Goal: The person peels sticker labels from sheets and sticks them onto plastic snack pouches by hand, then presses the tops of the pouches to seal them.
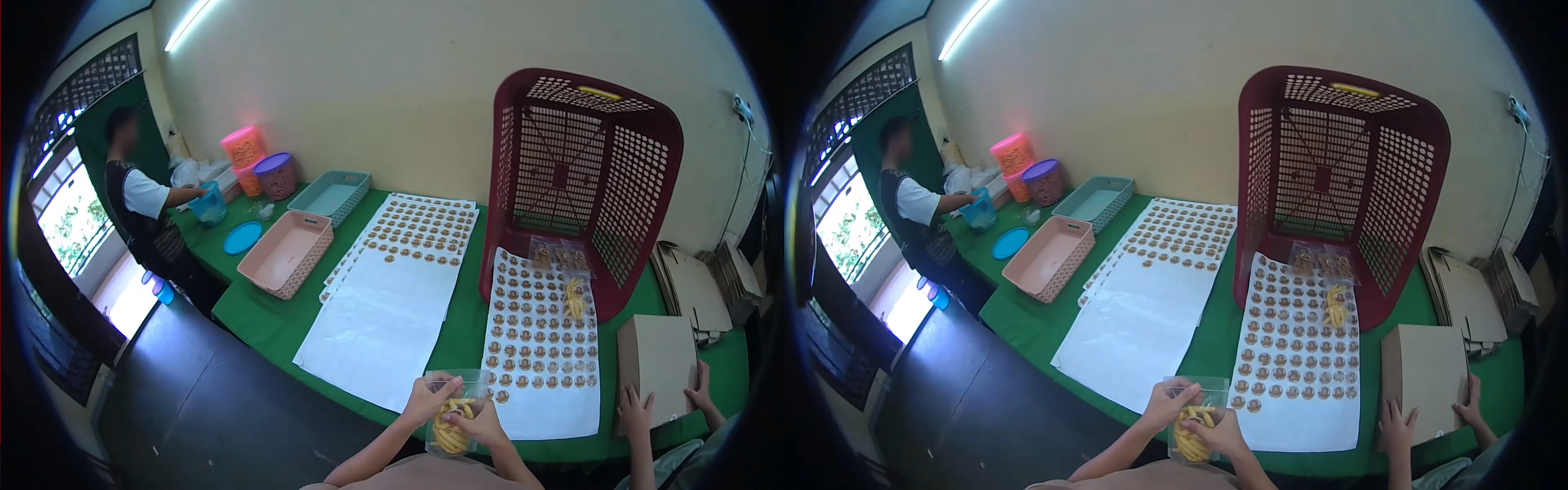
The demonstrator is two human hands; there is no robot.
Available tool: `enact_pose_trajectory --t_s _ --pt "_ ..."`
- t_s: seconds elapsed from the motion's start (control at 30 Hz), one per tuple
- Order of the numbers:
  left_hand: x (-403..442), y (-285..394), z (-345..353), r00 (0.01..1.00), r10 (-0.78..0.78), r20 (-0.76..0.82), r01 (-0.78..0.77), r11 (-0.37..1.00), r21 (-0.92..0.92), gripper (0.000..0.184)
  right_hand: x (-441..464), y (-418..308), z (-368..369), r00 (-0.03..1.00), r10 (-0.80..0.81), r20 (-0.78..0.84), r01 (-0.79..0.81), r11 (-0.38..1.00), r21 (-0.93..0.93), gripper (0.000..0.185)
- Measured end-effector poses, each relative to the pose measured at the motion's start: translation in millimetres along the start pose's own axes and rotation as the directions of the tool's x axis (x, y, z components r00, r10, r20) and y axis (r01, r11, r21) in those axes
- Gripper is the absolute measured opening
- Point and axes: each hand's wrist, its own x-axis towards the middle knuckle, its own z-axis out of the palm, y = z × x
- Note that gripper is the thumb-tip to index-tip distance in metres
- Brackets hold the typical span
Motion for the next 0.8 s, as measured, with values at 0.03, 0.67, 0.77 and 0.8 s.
enact_pose_trajectory --t_s 0.03,0.67,0.77,0.8 --pt "-1 -6 -3 1.000 0.016 0.001 -0.016 1.000 0.002 0.021 -2 -1 1 1.000 0.011 0.008 -0.011 1.000 0.009 0.031" --pt "-45 -14 -11 0.999 0.004 -0.051 0.001 0.995 0.096 0.023 5 12 0 0.967 -0.255 -0.021 0.254 0.967 -0.019 0.017" --pt "-38 -18 -14 0.998 0.067 0.002 -0.067 0.990 0.124 0.023 10 10 3 0.945 -0.296 -0.137 0.296 0.955 -0.021 0.014" --pt "-36 -20 -14 0.988 0.153 0.035 -0.156 0.981 0.114 0.024 11 6 3 0.945 -0.296 -0.142 0.296 0.955 -0.021 0.014"
